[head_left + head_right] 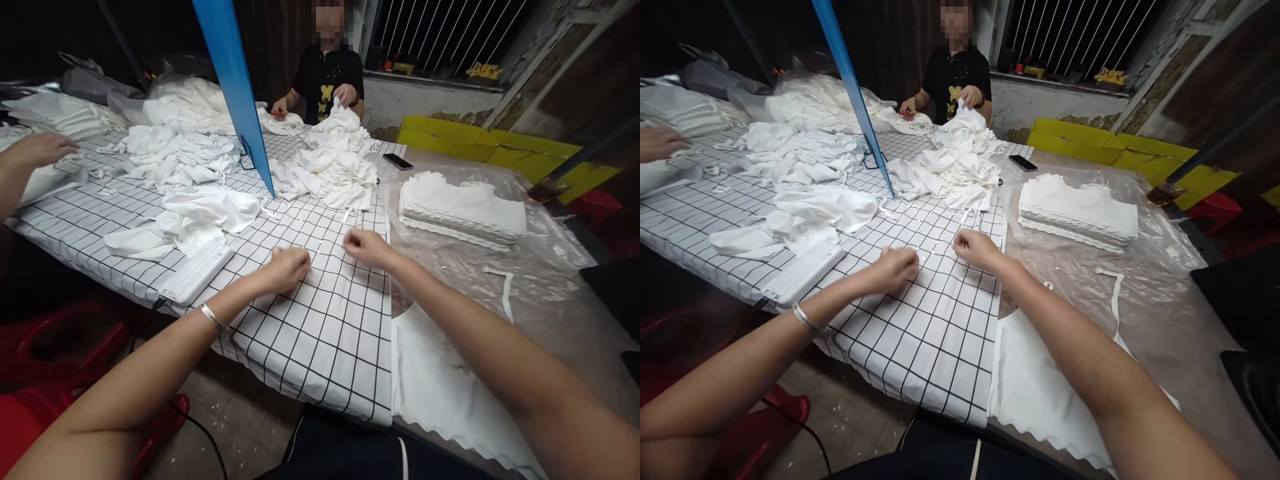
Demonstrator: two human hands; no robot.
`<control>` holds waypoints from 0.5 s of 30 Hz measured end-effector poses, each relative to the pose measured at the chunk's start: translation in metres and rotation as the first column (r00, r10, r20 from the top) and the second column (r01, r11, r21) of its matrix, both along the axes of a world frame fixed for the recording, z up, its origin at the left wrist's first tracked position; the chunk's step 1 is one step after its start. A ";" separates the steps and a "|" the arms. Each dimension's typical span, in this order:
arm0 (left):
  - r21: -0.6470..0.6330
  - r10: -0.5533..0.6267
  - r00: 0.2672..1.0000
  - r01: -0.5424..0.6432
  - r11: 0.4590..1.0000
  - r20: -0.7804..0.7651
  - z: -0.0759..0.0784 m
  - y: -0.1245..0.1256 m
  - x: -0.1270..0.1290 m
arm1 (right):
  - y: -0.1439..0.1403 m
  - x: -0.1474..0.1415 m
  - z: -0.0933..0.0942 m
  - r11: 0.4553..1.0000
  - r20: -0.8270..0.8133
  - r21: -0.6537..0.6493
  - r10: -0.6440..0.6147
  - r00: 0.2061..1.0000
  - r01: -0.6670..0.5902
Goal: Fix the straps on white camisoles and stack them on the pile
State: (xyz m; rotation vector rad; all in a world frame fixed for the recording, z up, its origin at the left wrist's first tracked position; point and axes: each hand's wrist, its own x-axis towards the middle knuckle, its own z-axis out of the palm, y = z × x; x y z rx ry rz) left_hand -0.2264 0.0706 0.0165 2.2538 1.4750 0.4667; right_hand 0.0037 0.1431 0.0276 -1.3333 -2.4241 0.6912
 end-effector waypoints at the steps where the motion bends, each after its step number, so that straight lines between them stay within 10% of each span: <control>1: 0.038 0.111 0.994 -0.112 0.993 0.017 0.010 0.012 -0.001 | 0.004 -0.010 0.003 0.999 -0.055 0.026 -0.046 0.997 0.047; 4: 0.206 0.400 0.916 -0.393 0.896 0.007 0.040 0.045 -0.003 | 0.004 -0.030 0.006 0.995 -0.029 0.102 0.003 1.000 0.000; 8: 0.326 0.335 0.933 -0.280 0.903 -0.127 0.048 0.057 -0.002 | -0.008 0.008 -0.001 0.968 0.108 0.242 0.037 0.993 -0.063; 11: 0.375 0.272 0.959 -0.223 0.900 -0.082 0.027 0.052 0.004 | -0.019 0.093 -0.002 0.926 0.008 0.237 -0.305 0.952 0.294; 15: 0.348 0.141 0.988 -0.152 0.925 0.056 0.004 0.049 0.037 | -0.027 0.207 0.003 0.737 -0.004 0.149 -0.666 0.746 0.659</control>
